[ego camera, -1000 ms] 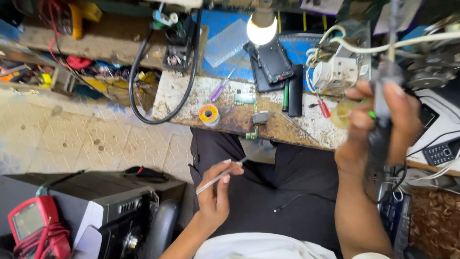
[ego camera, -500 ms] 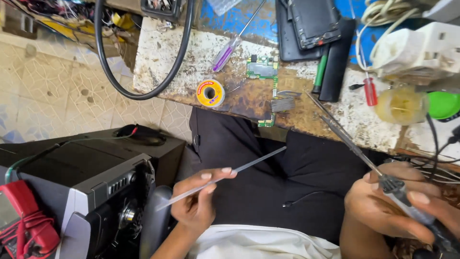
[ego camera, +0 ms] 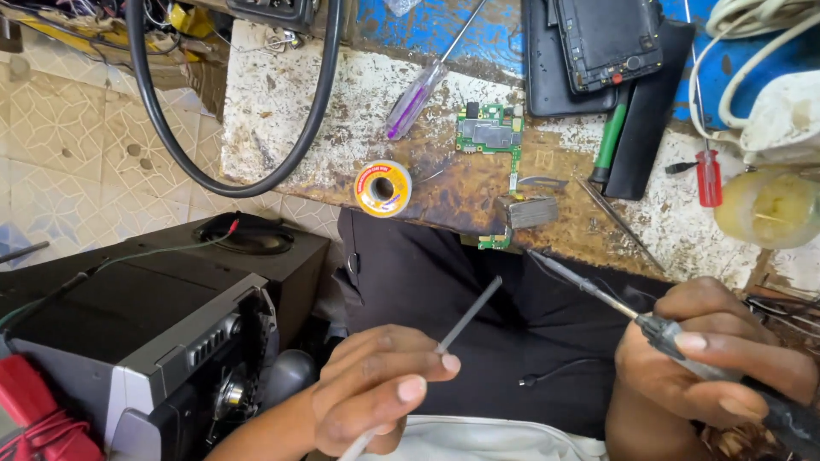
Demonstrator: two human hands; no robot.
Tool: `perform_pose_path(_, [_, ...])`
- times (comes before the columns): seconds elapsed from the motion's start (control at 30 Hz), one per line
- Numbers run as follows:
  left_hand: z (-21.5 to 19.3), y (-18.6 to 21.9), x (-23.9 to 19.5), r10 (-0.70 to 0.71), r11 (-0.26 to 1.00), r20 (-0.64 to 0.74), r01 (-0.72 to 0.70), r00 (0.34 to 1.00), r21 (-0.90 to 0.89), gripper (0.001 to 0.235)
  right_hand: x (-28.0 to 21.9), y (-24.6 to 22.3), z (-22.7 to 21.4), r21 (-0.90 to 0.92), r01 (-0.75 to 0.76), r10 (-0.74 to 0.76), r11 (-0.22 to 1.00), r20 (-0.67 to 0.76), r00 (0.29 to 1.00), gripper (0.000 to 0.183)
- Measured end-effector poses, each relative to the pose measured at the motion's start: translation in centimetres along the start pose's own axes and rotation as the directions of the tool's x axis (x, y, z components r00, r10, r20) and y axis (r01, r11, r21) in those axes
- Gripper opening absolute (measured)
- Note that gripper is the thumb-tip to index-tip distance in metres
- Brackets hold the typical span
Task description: The person uses a soldering iron and solder wire to work on a small green circuit board. They repeatedly apply the soldering iron to the board while feeding solder from a spool, then set the spool down and continue soldering.
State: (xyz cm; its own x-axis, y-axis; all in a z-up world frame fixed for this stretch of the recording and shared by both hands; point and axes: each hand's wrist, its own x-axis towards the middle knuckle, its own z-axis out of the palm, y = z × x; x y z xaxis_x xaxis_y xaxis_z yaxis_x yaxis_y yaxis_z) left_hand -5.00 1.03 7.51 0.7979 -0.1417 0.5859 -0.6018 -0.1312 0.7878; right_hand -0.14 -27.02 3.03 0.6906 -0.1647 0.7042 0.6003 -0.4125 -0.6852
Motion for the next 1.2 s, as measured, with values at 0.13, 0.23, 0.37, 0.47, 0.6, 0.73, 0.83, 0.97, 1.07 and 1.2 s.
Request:
perform_pose_path(0.13, [1.7, -1.2, -0.2, 0.065, 0.995, -0.261, -0.043, 0.963, 0.088, 0.015, 1.1, -2.8, 1.9, -0.048, -0.182, 0.184, 0.982, 0.043, 0.982, 0.048])
perform_pose_path(0.23, [0.0, -0.9, -0.6, -0.022, 1.000, -0.124, 0.019, 0.992, -0.024, 0.018, 1.9, -2.7, 2.4, -0.020, -0.118, 0.119, 0.993, 0.213, 0.970, 0.041])
perform_pose_path(0.37, [-5.2, 0.3, -2.3, -0.258, 0.960, 0.444, 0.279, 0.858, 0.019, 0.043, 0.8, -3.4, 3.6, 0.045, -0.120, 0.114, 0.992, 0.128, 0.985, 0.046])
perform_pose_path(0.47, [-5.3, 0.1, -1.7, -0.183, 0.969, 0.468, 0.240, 0.864, -0.064, 0.061, 0.3, -4.0, 3.2, -0.113, -0.170, 0.187, 0.979, 0.159, 0.969, 0.044])
perform_pose_path(0.6, [-4.9, -0.5, -2.0, -0.169, 0.981, 0.443, 0.192, 0.880, -0.006, 0.045, -0.2, -3.4, 3.0, -0.097, -0.115, 0.130, 0.989, 0.173, 0.976, 0.045])
perform_pose_path(0.73, [-3.3, -1.2, -2.1, -0.078, 0.991, 0.284, 0.106, 0.956, -0.083, 0.036, -1.1, -2.7, 2.5, -0.116, -0.112, 0.132, 0.987, 0.177, 0.975, 0.045])
perform_pose_path(0.83, [1.0, -1.9, -0.9, -0.018, 0.994, -0.156, 0.001, 0.988, -0.110, 0.021, -0.5, -3.1, 3.0, -0.111, -0.134, 0.152, 0.985, 0.174, 0.973, 0.044])
perform_pose_path(0.97, [1.1, -2.2, -0.9, -0.011, 0.995, -0.207, -0.010, 0.978, -0.099, 0.017, -0.6, -2.5, 3.3, -0.092, -0.116, 0.129, 0.989, 0.153, 0.980, 0.046])
perform_pose_path(1.07, [0.7, -2.4, -1.0, -0.006, 0.992, -0.122, -0.010, 0.992, -0.127, 0.019, -0.6, -2.2, 3.5, -0.049, -0.071, 0.076, 0.996, 0.120, 0.990, 0.048])
perform_pose_path(1.2, [0.8, -2.4, -1.0, 0.003, 0.992, -0.140, -0.021, 0.990, -0.127, 0.019, -0.4, -2.6, 3.6, -0.082, -0.093, 0.104, 0.992, 0.141, 0.984, 0.047])
